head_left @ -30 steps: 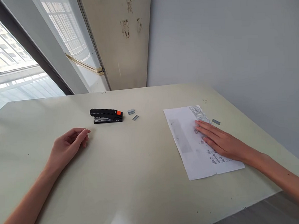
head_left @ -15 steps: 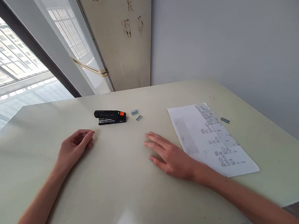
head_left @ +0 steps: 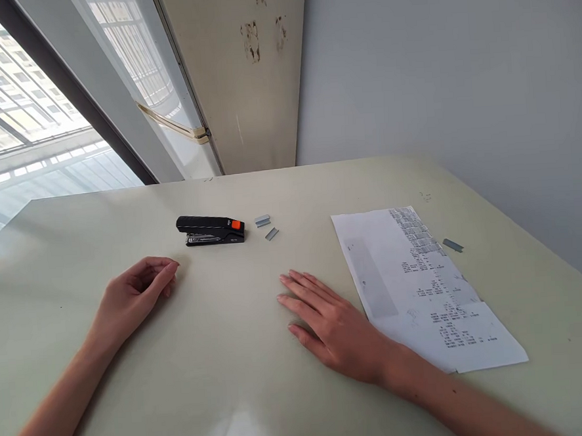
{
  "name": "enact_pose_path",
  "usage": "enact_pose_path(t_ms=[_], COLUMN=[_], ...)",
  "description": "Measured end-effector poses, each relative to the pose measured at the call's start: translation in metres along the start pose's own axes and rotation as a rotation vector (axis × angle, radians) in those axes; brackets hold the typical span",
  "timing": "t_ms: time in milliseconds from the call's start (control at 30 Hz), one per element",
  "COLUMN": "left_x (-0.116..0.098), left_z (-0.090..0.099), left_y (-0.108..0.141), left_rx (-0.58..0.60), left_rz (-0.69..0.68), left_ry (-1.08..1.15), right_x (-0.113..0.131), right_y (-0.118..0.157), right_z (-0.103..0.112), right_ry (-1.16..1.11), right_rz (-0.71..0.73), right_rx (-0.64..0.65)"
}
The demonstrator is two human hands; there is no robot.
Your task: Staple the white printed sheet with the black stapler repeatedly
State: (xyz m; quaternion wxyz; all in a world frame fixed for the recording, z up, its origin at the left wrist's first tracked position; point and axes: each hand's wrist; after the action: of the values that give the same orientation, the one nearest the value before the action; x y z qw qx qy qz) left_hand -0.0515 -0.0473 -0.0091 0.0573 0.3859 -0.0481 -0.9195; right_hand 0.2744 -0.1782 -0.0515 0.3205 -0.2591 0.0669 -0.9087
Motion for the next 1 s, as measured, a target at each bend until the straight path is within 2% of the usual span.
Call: enact_pose_path(t_ms=[200, 667, 1000], left_x=[0.0044, 0.0089, 0.0062], left_z=[0.0011, -0.0002, -0.0003], left_y=[-0.0029, -0.0049, -0.0025], left_rx=[0.039, 0.05, 0.046], left_rz=[-0.012, -0.047, -0.099], left_ry=[-0.01, -0.003, 0.017], right_x=[0.0002, 0.0006, 0.0008], right_y=[0.0008, 0.0013, 0.0032], right_z=[-0.0014, -0.0007, -0.0011], right_ry=[0.006, 0.049, 0.001], right_rz=[0.002, 0.003, 0.007], right_rx=[-0.014, 0.028, 0.005])
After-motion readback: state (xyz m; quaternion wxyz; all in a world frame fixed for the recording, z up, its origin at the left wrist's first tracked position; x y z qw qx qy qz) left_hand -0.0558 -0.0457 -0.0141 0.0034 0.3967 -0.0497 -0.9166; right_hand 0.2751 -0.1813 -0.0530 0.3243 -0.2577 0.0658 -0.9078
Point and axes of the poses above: each hand's wrist, its own y-axis away from the middle knuckle, its own z-axis out of the back of the hand, x = y × z, and after that the axes turned 7 degrees about z, right-handed
